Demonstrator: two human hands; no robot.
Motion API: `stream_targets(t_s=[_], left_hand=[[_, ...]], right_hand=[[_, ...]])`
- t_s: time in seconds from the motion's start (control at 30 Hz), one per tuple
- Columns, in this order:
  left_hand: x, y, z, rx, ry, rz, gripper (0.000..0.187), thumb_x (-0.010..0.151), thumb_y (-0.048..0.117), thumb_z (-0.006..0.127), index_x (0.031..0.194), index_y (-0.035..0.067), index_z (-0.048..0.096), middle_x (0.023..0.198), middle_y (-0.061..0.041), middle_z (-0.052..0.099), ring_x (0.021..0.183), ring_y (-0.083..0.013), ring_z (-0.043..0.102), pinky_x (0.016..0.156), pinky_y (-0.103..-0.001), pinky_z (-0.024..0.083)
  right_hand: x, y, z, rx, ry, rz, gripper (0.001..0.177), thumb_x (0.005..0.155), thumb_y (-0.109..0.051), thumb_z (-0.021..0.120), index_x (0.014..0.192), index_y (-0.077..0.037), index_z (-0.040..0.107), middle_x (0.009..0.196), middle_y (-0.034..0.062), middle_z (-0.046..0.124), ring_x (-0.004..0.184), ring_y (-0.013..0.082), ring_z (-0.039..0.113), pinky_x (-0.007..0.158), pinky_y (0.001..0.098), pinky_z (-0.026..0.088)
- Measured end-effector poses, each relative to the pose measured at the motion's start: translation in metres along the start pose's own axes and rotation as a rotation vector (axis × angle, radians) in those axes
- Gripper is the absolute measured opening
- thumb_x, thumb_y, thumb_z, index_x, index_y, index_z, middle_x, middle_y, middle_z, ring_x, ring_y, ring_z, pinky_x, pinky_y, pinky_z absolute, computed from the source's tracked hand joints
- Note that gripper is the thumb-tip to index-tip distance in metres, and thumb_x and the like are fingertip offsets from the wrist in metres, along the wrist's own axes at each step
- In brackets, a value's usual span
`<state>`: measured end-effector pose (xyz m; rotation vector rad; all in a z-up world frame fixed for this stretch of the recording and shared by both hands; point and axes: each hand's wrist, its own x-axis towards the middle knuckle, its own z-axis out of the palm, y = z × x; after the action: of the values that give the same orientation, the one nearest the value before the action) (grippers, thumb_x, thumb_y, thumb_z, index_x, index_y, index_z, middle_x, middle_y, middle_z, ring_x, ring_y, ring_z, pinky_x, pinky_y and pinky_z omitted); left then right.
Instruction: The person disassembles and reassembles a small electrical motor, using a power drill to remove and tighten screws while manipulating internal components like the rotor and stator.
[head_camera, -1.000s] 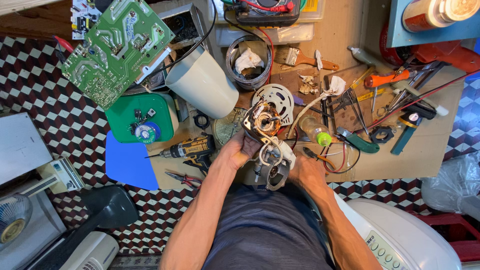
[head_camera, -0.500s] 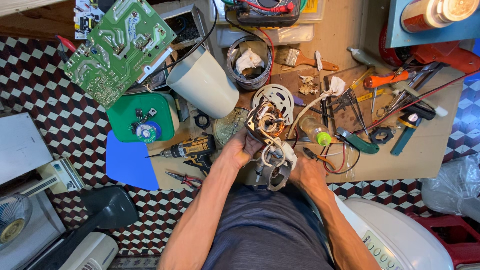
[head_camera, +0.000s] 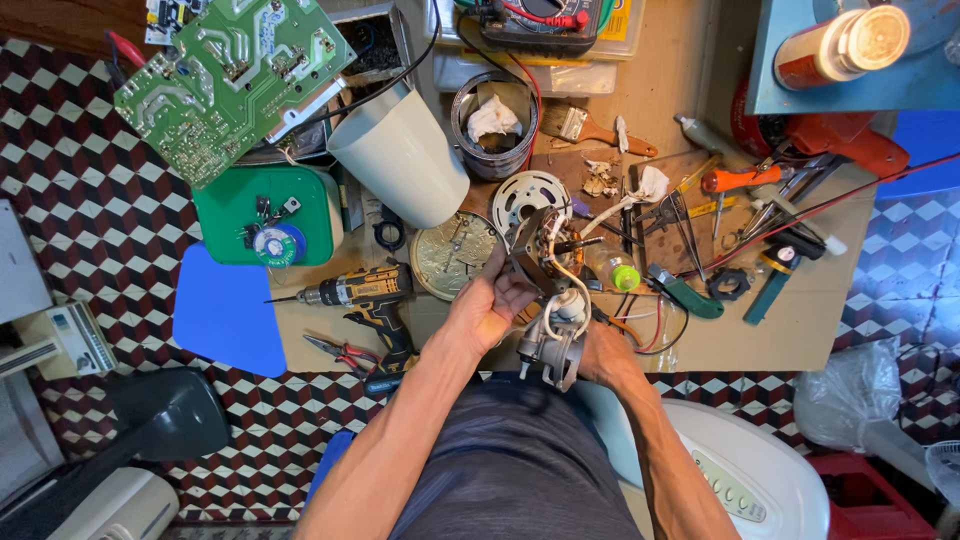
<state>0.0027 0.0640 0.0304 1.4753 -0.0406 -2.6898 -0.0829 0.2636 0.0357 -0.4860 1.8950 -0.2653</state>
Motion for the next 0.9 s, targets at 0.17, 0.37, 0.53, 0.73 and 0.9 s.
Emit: stream_targets(t_s=[0.17, 0.37, 0.53, 0.73, 0.9], left_hand=[[-0.012, -0.009, 0.011, -0.030, -0.008, 0.050, 0.031, 0.103, 0.033, 0.060, 0.107, 0.002, 0.064, 0.094, -0.011, 0.073, 0.084, -0.0224, 0.071, 0.088, -0.046, 0.061], [-0.023, -0.006, -0.004, -0.073, 0.040, 0.119, 0.038, 0.102, 0.036, 0.058, 0.107, -0.002, 0.063, 0.094, -0.013, 0.071, 0.090, -0.0245, 0.071, 0.096, -0.047, 0.060], [-0.030, 0.008, -0.033, -0.086, -0.024, 0.156, 0.037, 0.104, 0.037, 0.058, 0.110, 0.000, 0.063, 0.095, -0.012, 0.071, 0.093, -0.0244, 0.070, 0.097, -0.047, 0.058], [-0.039, 0.035, -0.057, -0.007, 0.042, 0.136, 0.030, 0.104, 0.028, 0.052, 0.123, 0.010, 0.065, 0.109, -0.008, 0.073, 0.100, -0.0227, 0.071, 0.094, -0.041, 0.058], [-0.039, 0.060, -0.086, 0.039, 0.107, 0.111, 0.030, 0.110, 0.022, 0.049, 0.124, -0.002, 0.061, 0.115, -0.014, 0.071, 0.106, -0.0259, 0.071, 0.095, -0.044, 0.061]], right_hand=[[-0.008, -0.009, -0.010, 0.126, -0.067, -0.060, 0.042, 0.075, -0.046, 0.073, 0.105, -0.018, 0.076, 0.095, 0.0089, 0.078, 0.087, 0.0271, 0.074, 0.078, 0.0406, 0.057], [0.000, -0.011, 0.000, 0.232, -0.062, -0.190, 0.038, 0.077, -0.041, 0.073, 0.108, -0.018, 0.073, 0.094, 0.0072, 0.078, 0.085, 0.0239, 0.073, 0.076, 0.0392, 0.058], [0.019, -0.011, 0.019, -0.080, -0.065, -0.149, 0.048, 0.075, -0.039, 0.079, 0.113, -0.013, 0.069, 0.097, 0.0166, 0.075, 0.090, 0.0343, 0.073, 0.079, 0.0455, 0.057], [0.020, -0.023, 0.038, -0.174, 0.115, -0.146, 0.044, 0.083, -0.026, 0.065, 0.122, -0.006, 0.061, 0.087, 0.0292, 0.072, 0.082, 0.0451, 0.071, 0.074, 0.0537, 0.055], [0.028, -0.032, 0.070, -0.177, 0.211, -0.176, 0.034, 0.083, -0.022, 0.063, 0.110, -0.001, 0.062, 0.084, 0.0296, 0.071, 0.082, 0.0464, 0.071, 0.074, 0.0555, 0.055]])
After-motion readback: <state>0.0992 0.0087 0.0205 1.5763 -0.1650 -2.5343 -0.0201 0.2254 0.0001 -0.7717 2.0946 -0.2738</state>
